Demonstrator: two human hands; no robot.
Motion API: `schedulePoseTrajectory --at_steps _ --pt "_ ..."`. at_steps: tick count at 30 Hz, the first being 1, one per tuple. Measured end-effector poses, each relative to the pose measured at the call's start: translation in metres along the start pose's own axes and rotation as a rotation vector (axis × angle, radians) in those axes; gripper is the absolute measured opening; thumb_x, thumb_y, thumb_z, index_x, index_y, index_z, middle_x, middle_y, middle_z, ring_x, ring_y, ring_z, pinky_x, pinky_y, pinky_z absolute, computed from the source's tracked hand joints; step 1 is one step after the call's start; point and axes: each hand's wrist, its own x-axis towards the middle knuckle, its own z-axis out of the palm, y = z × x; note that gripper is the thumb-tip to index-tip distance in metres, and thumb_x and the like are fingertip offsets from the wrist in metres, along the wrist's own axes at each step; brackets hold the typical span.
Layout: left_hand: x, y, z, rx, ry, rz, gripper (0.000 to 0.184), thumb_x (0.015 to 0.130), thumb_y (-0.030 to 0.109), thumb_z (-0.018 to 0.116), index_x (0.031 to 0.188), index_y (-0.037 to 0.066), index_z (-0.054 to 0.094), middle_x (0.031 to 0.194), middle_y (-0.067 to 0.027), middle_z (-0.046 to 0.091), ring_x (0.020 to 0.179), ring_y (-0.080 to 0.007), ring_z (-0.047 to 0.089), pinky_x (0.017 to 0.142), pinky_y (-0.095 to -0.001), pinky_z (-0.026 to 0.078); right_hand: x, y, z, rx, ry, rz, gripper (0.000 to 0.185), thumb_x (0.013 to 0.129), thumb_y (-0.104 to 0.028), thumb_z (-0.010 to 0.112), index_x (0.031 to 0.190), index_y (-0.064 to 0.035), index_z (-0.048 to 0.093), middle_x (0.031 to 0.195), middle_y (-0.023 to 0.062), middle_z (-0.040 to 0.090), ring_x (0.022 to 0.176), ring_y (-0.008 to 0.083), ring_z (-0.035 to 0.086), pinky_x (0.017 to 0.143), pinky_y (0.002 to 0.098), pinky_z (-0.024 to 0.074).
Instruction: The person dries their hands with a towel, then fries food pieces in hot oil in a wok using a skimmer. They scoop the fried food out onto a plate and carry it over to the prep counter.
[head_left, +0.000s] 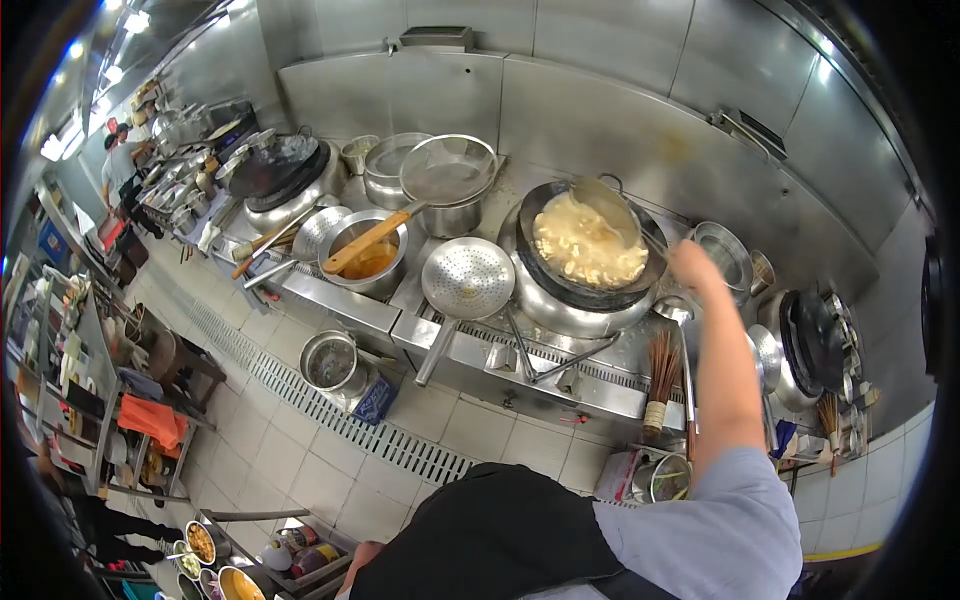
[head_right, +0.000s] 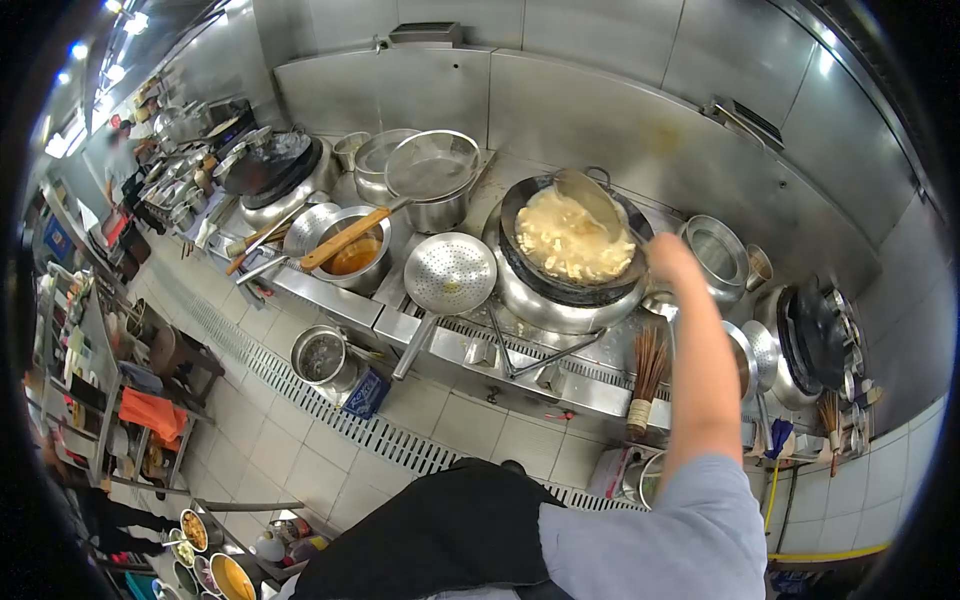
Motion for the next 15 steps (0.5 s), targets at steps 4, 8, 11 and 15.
schedulePoseTrajectory --at_steps 4,8,11,15 --pt "-0.001 0.013 -0.005 -0.032 0.013 0.016 0.016 0.078 0.016 0.055 0.079 0.001 0.061 0.075 -0.0120 0.065 0.069 -0.0212 0.065 0.059 -0.0339 0.050 -0.072 0.013 -0.081 0.195 0.175 -0.082 0.017 0.076 -0.012 0.052 0.074 0.0038 0.058 0.068 0.0249 0.055 0.061 0.0358 0.054 0.061 0.0421 0.0432" --pt "0.007 0.022 -0.008 0.015 -0.013 0.031 0.016 0.079 0.017 0.055 0.079 0.002 0.061 0.075 -0.0120 0.065 0.070 -0.0213 0.065 0.059 -0.0341 0.050 -0.107 -0.020 -0.095 0.206 0.105 0.049 0.018 0.076 -0.011 0.052 0.083 0.0019 0.063 0.085 0.0240 0.062 0.081 0.0371 0.061 0.075 0.0414 0.0475" --pt "0.016 0.029 -0.016 0.075 -0.026 0.053 0.016 0.079 0.017 0.055 0.078 0.002 0.061 0.075 -0.0120 0.065 0.070 -0.0214 0.065 0.059 -0.0343 0.050 -0.059 -0.036 0.001 0.093 -0.096 0.058 0.024 0.079 -0.008 0.047 0.092 -0.0006 0.065 0.095 0.0233 0.062 0.094 0.0359 0.060 0.082 0.0406 0.0467" --pt "0.022 0.050 -0.028 0.071 0.023 0.077 0.016 0.079 0.017 0.055 0.078 0.003 0.061 0.076 -0.0120 0.066 0.071 -0.0215 0.065 0.059 -0.0345 0.050 -0.095 -0.035 -0.047 0.327 0.055 0.137 0.025 0.078 -0.008 0.049 0.098 -0.0021 0.063 0.093 0.0245 0.062 0.091 0.0367 0.060 0.080 0.0430 0.0463"
